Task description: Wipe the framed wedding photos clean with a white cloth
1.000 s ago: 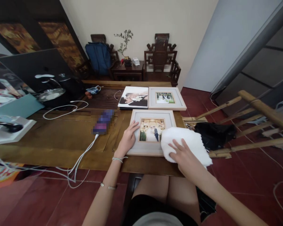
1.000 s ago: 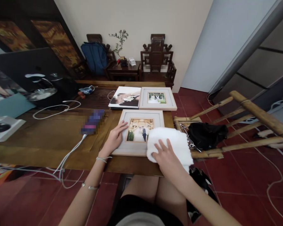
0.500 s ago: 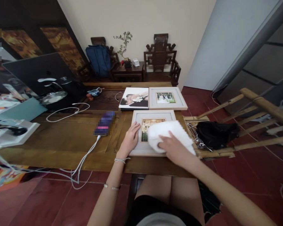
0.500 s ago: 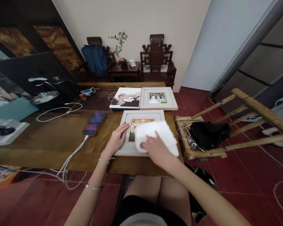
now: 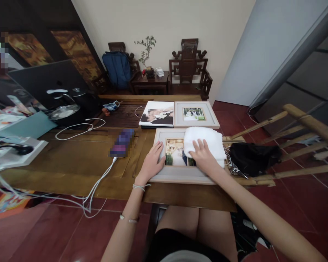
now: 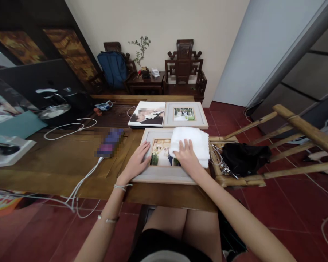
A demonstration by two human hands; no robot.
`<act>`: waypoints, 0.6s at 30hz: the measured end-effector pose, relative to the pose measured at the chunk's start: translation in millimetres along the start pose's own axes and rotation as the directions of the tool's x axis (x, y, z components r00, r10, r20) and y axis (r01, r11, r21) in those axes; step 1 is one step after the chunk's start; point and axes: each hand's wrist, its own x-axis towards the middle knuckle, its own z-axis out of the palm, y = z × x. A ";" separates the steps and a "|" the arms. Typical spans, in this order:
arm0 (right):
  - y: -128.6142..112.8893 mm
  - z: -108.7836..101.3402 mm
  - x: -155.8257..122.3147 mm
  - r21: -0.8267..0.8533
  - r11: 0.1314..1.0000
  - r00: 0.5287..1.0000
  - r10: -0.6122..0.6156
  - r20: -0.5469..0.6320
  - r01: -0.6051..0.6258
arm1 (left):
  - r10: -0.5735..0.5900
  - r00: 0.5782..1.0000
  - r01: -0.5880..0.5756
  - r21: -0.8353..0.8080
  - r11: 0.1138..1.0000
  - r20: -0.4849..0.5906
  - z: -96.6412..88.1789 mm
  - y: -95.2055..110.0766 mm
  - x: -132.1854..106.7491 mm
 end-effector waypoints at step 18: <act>12.3 5.7 20.3 0.259 0.966 0.999 0.006 -0.034 0.003 | 0.035 0.999 -0.039 -0.081 0.996 -0.039 6.0 -9.8 1.7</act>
